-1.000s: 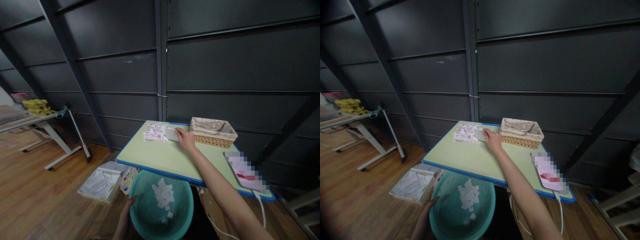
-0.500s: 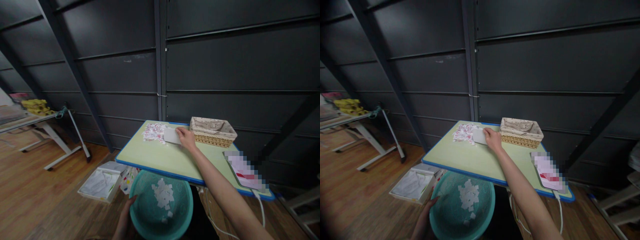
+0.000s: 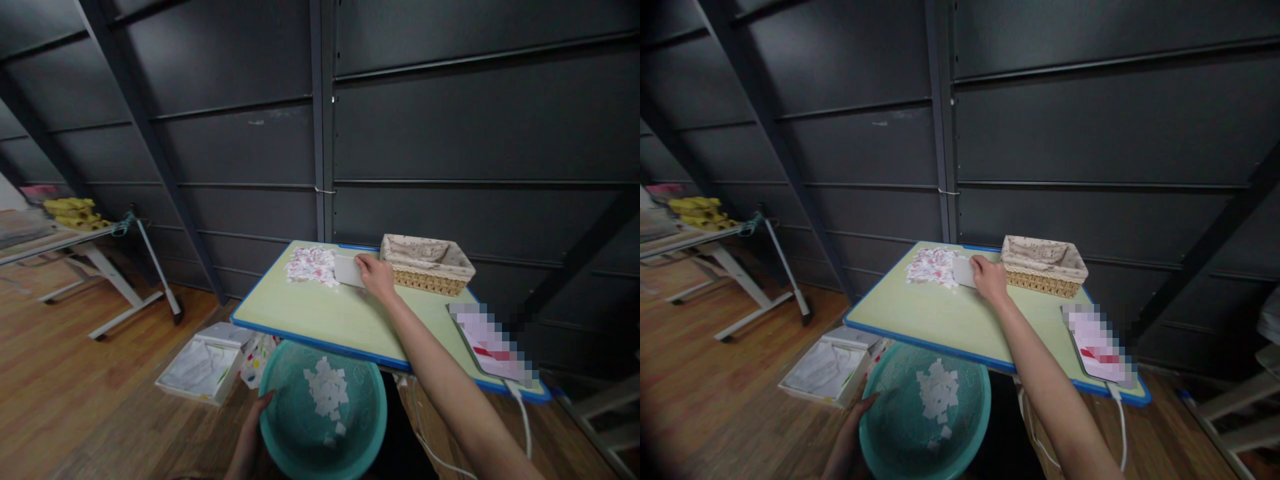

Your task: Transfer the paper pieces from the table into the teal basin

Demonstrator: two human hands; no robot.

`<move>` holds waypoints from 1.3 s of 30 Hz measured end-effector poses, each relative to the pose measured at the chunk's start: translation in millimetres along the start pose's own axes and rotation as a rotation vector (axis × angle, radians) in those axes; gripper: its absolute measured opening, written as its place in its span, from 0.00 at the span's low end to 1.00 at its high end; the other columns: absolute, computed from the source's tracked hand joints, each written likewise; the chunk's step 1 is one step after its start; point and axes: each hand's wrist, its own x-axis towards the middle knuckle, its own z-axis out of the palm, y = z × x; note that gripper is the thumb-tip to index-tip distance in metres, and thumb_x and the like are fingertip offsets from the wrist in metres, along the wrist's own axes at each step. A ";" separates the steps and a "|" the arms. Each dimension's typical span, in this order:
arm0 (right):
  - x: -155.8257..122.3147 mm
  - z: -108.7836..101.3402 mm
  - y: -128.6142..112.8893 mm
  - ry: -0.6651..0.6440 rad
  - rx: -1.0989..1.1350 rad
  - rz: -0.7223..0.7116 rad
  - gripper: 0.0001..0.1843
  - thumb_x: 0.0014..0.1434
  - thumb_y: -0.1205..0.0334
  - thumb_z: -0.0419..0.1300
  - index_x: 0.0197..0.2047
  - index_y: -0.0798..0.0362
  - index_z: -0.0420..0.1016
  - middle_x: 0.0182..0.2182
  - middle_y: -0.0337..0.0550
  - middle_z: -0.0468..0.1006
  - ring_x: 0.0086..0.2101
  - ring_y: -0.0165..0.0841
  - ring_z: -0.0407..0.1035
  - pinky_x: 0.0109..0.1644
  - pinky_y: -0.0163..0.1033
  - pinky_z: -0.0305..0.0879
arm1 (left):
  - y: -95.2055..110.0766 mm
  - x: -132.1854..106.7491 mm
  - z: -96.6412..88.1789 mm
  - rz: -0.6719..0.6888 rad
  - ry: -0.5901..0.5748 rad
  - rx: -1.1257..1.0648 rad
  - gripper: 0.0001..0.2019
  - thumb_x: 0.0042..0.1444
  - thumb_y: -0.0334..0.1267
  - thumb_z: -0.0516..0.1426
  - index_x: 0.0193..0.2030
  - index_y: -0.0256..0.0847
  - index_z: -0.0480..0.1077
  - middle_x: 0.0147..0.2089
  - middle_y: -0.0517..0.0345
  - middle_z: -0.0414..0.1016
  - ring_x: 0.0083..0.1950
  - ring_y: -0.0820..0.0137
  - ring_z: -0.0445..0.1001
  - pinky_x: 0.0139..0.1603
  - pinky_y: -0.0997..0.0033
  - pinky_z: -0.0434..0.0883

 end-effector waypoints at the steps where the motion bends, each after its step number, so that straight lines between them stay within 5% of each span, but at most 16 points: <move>1: -0.1 -0.8 0.1 0.004 -0.013 0.002 0.18 0.65 0.57 0.50 0.46 0.50 0.80 0.40 0.48 0.83 0.37 0.40 0.75 0.42 0.40 0.64 | -0.2 -0.5 0.7 -0.003 -0.001 -0.002 0.33 0.50 0.31 0.61 0.64 0.33 0.60 0.34 0.54 0.86 0.51 0.49 0.78 0.56 0.49 0.72; 7: -1.7 -2.3 -1.3 0.031 -0.088 0.008 0.18 0.65 0.58 0.49 0.46 0.50 0.80 0.35 0.48 0.83 0.33 0.38 0.75 0.37 0.37 0.61 | -4.5 2.5 -5.0 -0.079 0.000 0.013 0.36 0.50 0.34 0.62 0.66 0.31 0.58 0.39 0.48 0.86 0.52 0.47 0.77 0.54 0.49 0.73; 16: -1.7 -2.8 -2.5 0.028 -0.033 0.006 0.16 0.63 0.59 0.51 0.43 0.50 0.81 0.37 0.46 0.83 0.36 0.39 0.75 0.40 0.38 0.63 | -6.8 5.1 -10.3 -0.047 -0.036 0.010 0.40 0.53 0.36 0.62 0.68 0.24 0.50 0.34 0.48 0.86 0.51 0.50 0.78 0.55 0.52 0.73; 22: -0.3 -2.7 -1.0 0.028 0.063 0.021 0.16 0.63 0.59 0.51 0.43 0.50 0.81 0.40 0.46 0.83 0.40 0.40 0.75 0.43 0.39 0.65 | -4.0 4.2 -7.9 -0.064 -0.052 -0.016 0.42 0.50 0.35 0.63 0.70 0.35 0.49 0.45 0.48 0.85 0.54 0.49 0.76 0.54 0.50 0.73; 33: 0.0 -2.6 0.8 0.048 0.123 0.012 0.16 0.61 0.60 0.53 0.41 0.50 0.82 0.39 0.45 0.83 0.39 0.39 0.76 0.43 0.39 0.66 | -11.5 17.1 -21.0 0.010 -0.097 0.075 0.34 0.53 0.36 0.61 0.66 0.35 0.57 0.40 0.53 0.86 0.52 0.52 0.78 0.59 0.52 0.70; 39: 1.6 -3.8 3.8 0.020 0.100 -0.040 0.15 0.60 0.61 0.53 0.39 0.50 0.82 0.38 0.45 0.83 0.39 0.39 0.76 0.44 0.38 0.66 | -11.7 18.2 -22.7 -0.020 -0.100 0.088 0.30 0.54 0.37 0.61 0.63 0.32 0.60 0.28 0.59 0.84 0.51 0.52 0.78 0.57 0.53 0.71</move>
